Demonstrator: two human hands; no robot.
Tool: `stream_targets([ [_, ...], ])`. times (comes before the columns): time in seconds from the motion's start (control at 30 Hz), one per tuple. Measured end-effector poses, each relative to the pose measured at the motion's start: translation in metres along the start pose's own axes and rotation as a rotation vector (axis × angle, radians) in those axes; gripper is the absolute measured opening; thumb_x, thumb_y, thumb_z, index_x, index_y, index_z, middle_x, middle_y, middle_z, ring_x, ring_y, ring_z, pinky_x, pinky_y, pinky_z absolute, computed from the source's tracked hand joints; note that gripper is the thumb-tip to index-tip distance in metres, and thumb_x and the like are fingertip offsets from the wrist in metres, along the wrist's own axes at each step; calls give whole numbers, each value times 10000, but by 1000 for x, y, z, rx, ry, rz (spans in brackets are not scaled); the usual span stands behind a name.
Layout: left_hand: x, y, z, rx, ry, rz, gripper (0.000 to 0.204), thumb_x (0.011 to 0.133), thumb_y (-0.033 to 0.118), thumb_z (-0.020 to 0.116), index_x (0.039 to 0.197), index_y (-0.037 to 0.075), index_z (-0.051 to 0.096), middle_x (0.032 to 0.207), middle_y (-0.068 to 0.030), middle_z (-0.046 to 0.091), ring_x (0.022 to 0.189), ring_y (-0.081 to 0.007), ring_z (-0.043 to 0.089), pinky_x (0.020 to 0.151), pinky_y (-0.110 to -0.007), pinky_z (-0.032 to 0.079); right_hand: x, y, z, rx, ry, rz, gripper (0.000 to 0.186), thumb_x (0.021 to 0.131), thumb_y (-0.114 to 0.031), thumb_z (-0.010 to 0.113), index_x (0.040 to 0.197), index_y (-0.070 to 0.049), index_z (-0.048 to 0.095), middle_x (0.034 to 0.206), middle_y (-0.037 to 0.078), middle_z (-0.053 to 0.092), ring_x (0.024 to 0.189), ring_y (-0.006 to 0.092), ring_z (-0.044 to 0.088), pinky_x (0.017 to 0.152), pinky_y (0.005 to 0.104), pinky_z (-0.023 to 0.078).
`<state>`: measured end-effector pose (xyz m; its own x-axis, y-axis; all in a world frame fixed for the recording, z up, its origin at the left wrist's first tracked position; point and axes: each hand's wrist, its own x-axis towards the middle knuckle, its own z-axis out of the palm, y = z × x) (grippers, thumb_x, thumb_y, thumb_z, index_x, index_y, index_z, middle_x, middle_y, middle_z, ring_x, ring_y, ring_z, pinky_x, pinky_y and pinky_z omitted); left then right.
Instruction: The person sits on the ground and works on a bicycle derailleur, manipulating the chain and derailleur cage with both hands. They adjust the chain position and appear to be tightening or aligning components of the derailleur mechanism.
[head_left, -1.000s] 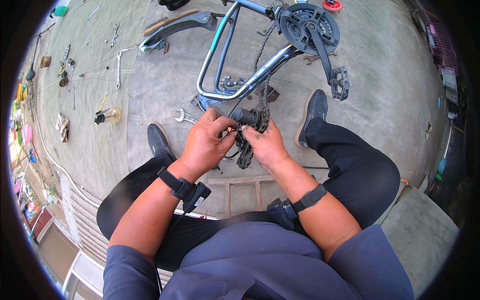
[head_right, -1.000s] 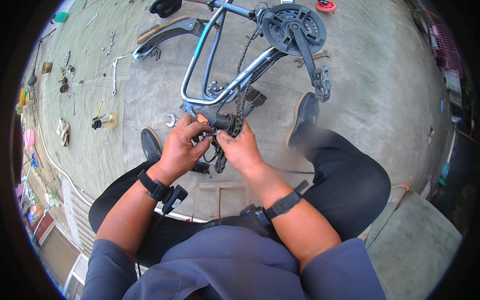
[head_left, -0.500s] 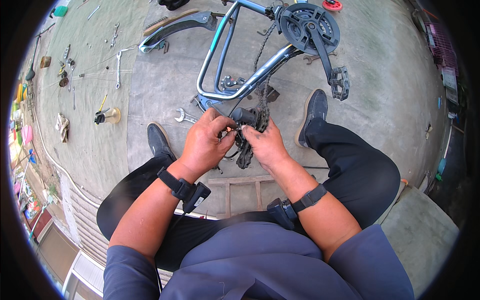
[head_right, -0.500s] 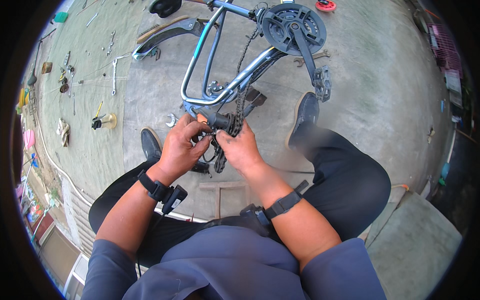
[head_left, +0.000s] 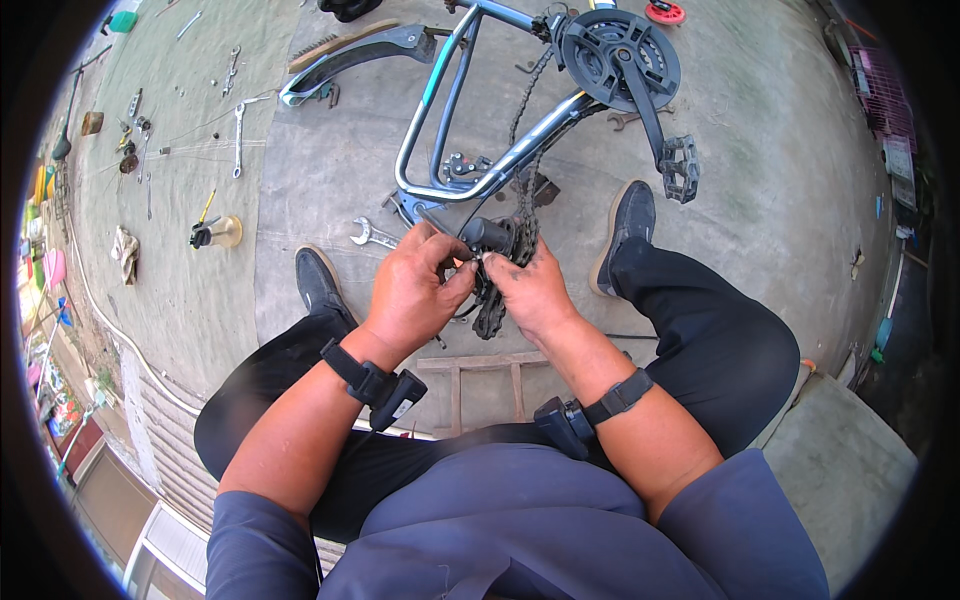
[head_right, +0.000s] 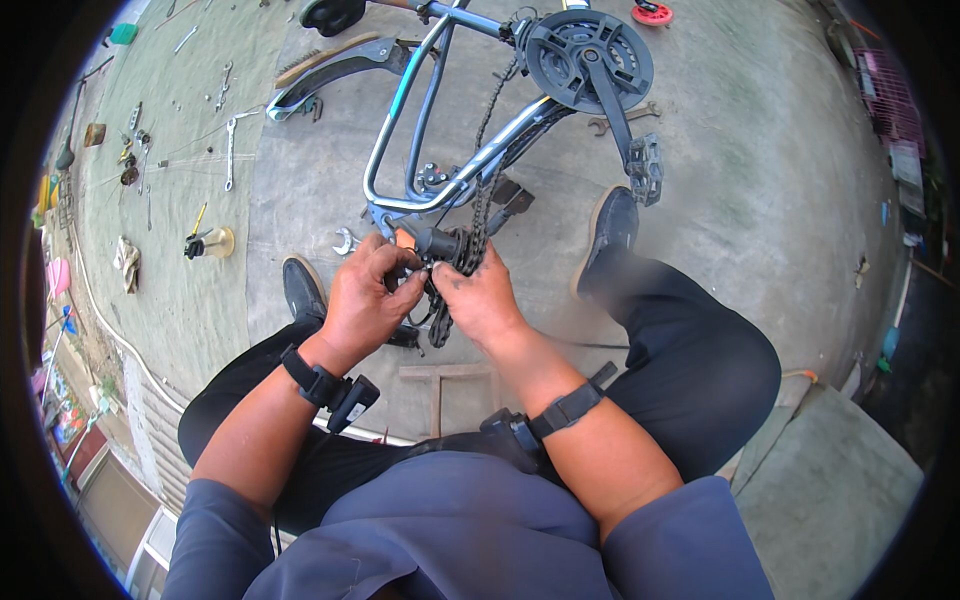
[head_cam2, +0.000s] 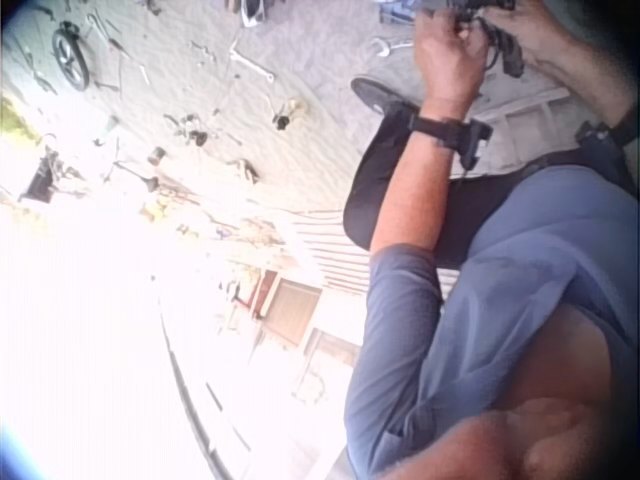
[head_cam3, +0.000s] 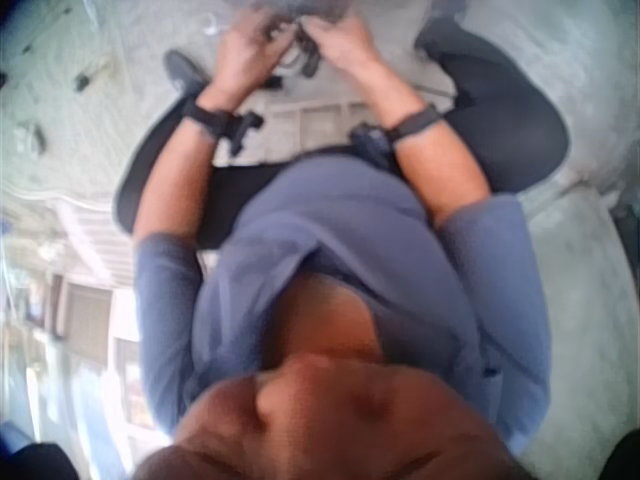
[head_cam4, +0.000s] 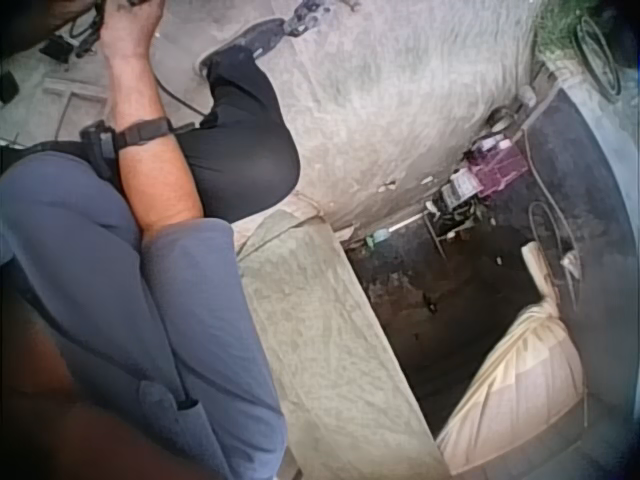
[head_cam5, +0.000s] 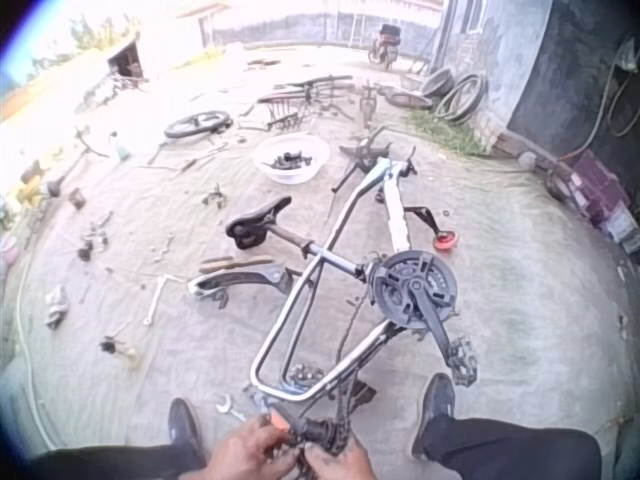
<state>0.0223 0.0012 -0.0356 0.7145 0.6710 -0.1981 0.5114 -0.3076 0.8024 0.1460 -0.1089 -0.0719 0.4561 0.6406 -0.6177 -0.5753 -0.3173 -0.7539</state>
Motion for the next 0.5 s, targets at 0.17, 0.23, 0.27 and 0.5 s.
stream_targets([
  [0.17, -2, 0, 4, -19, 31, -32, 144, 806, 123, 762, 893, 30, 695, 874, -125, 615, 757, -301, 643, 672, -393, 524, 1, 3, -1, -22, -7, -3, 342, 880, 5, 655, 1208, -36, 566, 1064, 16, 637, 967, 103, 603, 868, 285, 514],
  [0.23, -2, 0, 5, -28, 37, -57, 148, 805, 123, 764, 888, 24, 694, 868, -128, 615, 743, -298, 642, 665, -390, 522, 3, 7, -2, -22, -1, -8, 344, 880, 3, 657, 1210, -35, 565, 1066, 17, 638, 970, 103, 603, 871, 286, 513],
  [0.27, -3, -1, 7, -38, 41, -76, 150, 804, 124, 766, 885, 22, 693, 866, -129, 616, 736, -295, 641, 661, -387, 521, 2, 6, -2, -19, -1, -12, 341, 880, 2, 658, 1207, -35, 566, 1064, 17, 637, 968, 103, 601, 870, 287, 512],
  [0.5, -4, 2, 8, -69, 49, -136, 165, 799, 123, 775, 873, 6, 687, 862, -124, 616, 687, -255, 615, 623, -363, 500, 2, 4, 0, -40, -2, -10, 313, 878, -1, 663, 1174, -38, 569, 1038, 10, 629, 950, 100, 590, 860, 287, 509],
])
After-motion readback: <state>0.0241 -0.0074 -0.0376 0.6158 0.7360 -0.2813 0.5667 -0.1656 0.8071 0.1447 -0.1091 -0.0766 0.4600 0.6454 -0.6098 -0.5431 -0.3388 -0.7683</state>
